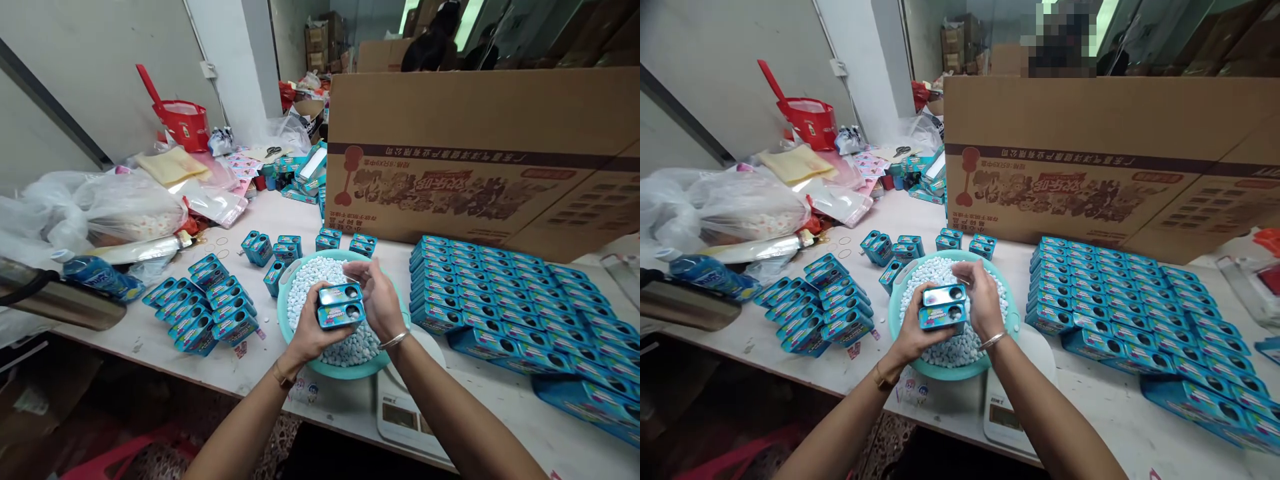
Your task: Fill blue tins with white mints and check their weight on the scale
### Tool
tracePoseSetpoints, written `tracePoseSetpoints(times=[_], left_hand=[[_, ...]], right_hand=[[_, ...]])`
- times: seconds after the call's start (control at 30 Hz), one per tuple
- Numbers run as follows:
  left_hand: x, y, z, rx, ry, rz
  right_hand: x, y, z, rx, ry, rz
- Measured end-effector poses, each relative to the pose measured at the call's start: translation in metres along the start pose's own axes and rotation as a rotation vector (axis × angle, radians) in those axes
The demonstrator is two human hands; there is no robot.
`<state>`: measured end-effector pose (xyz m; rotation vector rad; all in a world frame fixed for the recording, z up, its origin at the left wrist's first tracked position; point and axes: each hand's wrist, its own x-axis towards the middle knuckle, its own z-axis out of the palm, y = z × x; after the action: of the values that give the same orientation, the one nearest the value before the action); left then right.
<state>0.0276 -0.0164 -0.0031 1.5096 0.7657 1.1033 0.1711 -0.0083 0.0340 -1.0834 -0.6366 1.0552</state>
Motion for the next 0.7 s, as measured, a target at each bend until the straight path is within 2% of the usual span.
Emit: tracePoseSetpoints(times=[0.1, 0.23, 0.3, 0.4, 0.5, 0.57, 0.7], left_hand=[[-0.008, 0.006, -0.010, -0.013, -0.046, 0.060], [-0.017, 0.008, -0.024, -0.049, -0.100, 0.136], [-0.019, 0.005, -0.026, -0.088, -0.106, 0.143], [-0.023, -0.002, -0.021, -0.161, -0.091, 0.108], [-0.028, -0.003, -0.012, -0.193, -0.109, 0.118], [-0.032, 0.002, -0.011, -0.195, -0.128, 0.149], [-0.039, 0.014, -0.020, -0.208, -0.140, 0.092]], right_hand=[[0.001, 0.004, -0.011, 0.021, 0.066, 0.009], [0.000, 0.014, -0.031, -0.192, -0.020, 0.018], [-0.008, 0.016, -0.037, -0.254, -0.017, -0.027], [-0.029, 0.013, -0.033, -0.272, -0.044, -0.095], [-0.055, 0.005, -0.020, -0.310, -0.215, -0.062], [-0.067, 0.001, -0.013, -0.336, -0.281, -0.049], [-0.073, -0.003, -0.012, -0.321, -0.239, -0.133]])
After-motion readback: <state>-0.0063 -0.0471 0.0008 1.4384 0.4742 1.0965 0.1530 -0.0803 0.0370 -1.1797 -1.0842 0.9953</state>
